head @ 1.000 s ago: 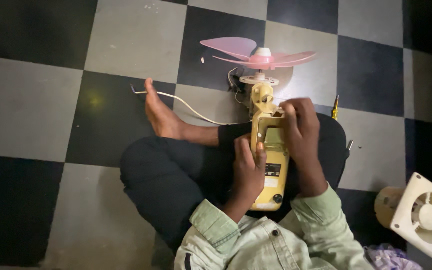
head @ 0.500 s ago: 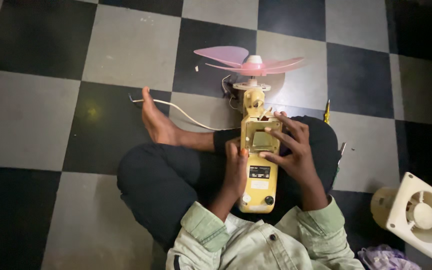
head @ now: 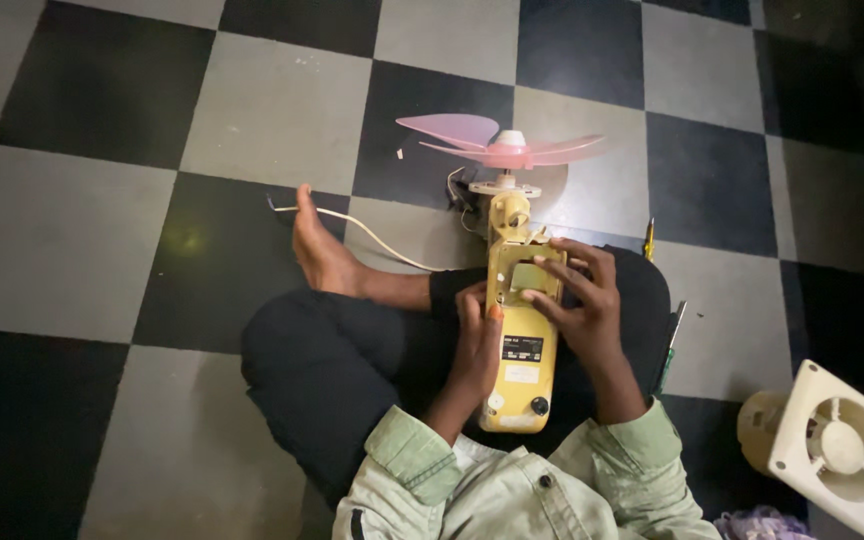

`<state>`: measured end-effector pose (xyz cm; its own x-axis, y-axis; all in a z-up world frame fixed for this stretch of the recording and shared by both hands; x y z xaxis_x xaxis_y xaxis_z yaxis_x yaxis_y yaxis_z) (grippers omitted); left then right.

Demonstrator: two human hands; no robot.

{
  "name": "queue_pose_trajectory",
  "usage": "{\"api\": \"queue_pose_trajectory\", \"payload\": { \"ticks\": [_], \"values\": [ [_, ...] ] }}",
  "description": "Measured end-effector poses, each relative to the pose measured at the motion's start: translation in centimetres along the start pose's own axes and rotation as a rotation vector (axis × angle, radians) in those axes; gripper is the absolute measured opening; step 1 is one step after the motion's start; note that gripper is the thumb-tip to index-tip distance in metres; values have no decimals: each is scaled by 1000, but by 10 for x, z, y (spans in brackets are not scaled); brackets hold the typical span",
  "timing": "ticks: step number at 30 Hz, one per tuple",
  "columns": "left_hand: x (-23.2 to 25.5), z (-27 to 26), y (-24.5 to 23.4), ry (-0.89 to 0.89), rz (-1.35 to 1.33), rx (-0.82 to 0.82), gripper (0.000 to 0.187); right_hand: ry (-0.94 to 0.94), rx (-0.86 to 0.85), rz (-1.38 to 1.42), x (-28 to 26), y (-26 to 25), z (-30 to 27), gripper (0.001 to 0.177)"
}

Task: The person sits on the floor and uses a screwdriver to tighten screws on the base of a yellow electric fan. They then wipe the fan's surface with a cloth and continue adjusting screws on the fan's body.

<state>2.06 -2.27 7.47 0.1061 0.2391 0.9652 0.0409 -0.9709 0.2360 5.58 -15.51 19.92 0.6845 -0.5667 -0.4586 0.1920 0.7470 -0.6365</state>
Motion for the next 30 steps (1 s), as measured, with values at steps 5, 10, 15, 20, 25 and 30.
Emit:
{"api": "queue_pose_trajectory", "payload": {
  "ticks": [5, 10, 15, 20, 25, 30],
  "values": [
    [4, 1, 0, -2, -7, -1, 51, -31, -14, -28, -3, 0, 3, 52],
    [6, 0, -2, 36, 37, 35, 49, -32, 20, -12, -2, 1, -3, 50],
    [5, 3, -2, 22, -4, 34, 46, -18, 29, 13, 3, 3, -4, 49],
    [6, 2, -5, 15, 74, 71, 46, -40, 17, 21, 2, 5, -4, 47],
    [6, 1, -4, 22, 73, 58, 50, -33, -8, -18, 2, 6, -4, 47],
    [3, 2, -3, -4, -16, 42, 54, -30, 8, 0, 2, 6, -5, 48]
  ]
}}
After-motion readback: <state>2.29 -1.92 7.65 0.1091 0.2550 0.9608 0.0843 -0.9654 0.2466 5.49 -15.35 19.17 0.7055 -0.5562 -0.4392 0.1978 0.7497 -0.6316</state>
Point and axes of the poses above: each hand's wrist, its own z-axis towards the middle knuckle, its own y-axis out of the palm, x = y × z, the point moved 9 cm from there along z, towards the middle knuckle, and after that the axes turned 13 degrees about -y, right-handed, at the moved point
